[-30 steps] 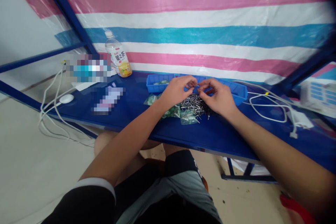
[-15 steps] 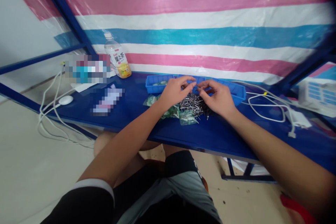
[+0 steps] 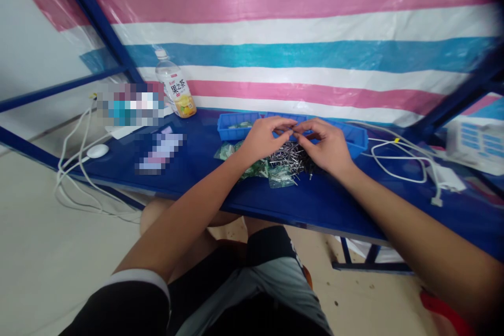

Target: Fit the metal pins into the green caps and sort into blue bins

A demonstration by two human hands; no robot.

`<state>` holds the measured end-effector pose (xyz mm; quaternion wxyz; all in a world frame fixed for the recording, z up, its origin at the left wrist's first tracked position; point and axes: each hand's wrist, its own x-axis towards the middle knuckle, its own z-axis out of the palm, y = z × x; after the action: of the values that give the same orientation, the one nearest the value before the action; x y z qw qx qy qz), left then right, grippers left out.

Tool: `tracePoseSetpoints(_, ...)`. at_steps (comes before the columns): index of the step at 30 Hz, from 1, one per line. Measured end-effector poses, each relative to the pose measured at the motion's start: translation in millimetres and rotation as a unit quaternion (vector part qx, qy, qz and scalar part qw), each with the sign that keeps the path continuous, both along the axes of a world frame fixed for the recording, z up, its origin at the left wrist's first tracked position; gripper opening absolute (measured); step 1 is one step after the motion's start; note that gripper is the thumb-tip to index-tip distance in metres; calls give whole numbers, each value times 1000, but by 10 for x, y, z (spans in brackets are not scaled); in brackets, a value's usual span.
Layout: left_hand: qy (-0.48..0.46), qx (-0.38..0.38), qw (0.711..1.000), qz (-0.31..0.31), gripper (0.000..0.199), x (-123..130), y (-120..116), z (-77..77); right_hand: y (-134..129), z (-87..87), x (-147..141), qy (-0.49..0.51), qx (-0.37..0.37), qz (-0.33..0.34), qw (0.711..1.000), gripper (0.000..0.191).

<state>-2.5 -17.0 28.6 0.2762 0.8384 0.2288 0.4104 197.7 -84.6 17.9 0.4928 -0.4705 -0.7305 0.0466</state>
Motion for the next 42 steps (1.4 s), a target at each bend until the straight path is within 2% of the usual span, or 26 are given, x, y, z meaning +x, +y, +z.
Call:
tracePoseSetpoints(4,-36,-17,999,5,22,2,2,-8,-5,-6,-21,23,-14,1,1000,14)
tracePoseSetpoints(10,-33,-5,999,34,8,2,42,-29,-17,-9,-30,16,-21,-5,1000,15)
tracePoseSetpoints(16,-41,-15,999,28,12,8,67,-66,-2,-25,-21,49,-25,-20,998,20)
tracePoseSetpoints(25,-27,13,999,31,16,1,56,-40,-9,-21,-25,58,-30,-12,998,29)
tracePoseSetpoints(29,-2,35,999,32,20,-5,82,-55,-21,3,-28,39,-18,-11,999,21)
tracePoseSetpoints(32,-1,19,999,30,20,-4,67,-47,-18,5,-17,7,-8,-7,1000,10)
tracePoseSetpoints(38,4,13,999,40,22,-8,17,-2,37,-52,26,-4,-32,-23,999,13)
tracePoseSetpoints(42,-10,18,1000,14,21,5,29,-25,39,-61,27,11,-41,-17,999,17)
